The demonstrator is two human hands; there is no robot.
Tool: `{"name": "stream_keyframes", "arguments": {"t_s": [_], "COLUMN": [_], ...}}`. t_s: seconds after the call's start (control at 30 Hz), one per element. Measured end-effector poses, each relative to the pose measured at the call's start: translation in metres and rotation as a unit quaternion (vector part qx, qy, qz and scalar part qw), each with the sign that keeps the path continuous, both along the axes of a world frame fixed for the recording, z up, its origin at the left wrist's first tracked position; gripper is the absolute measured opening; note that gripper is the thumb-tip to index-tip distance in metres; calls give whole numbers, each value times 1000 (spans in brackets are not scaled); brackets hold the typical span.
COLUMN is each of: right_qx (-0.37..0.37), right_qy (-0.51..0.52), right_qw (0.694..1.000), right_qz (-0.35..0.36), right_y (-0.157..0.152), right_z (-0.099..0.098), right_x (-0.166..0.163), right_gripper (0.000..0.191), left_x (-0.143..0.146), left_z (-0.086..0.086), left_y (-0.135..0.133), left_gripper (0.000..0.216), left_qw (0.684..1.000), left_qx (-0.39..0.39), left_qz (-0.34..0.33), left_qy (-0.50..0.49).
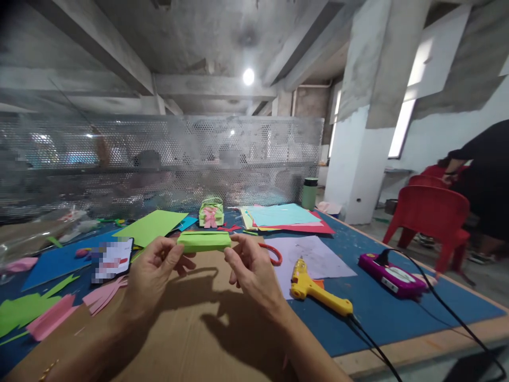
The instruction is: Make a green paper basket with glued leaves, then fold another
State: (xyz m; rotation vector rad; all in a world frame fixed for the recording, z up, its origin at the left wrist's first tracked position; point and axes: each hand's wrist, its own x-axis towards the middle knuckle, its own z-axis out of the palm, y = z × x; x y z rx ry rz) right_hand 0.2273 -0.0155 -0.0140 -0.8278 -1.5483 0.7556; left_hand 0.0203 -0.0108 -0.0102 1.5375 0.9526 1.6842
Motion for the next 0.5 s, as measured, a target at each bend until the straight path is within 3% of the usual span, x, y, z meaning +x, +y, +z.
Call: {"name": "stream_keyframes", "arguments": {"t_s": [0.17, 0.5], "right_qx": [-9, -10], "right_qy": [32, 23], "right_qw": [999, 1000], "right_qz": [4, -13], "right_y": [4, 3], "right_z": [-3, -1], "right_x": [0, 0], "right_gripper": [52, 37], "left_x": [2, 7], "left_z": [-7, -6], "left_y": [-3, -10], "left_gripper": [27, 34], "left_qw": [999, 999], "left_qx": [22, -12], "left_qz": [-8, -46], "left_qy": [40, -12]}}
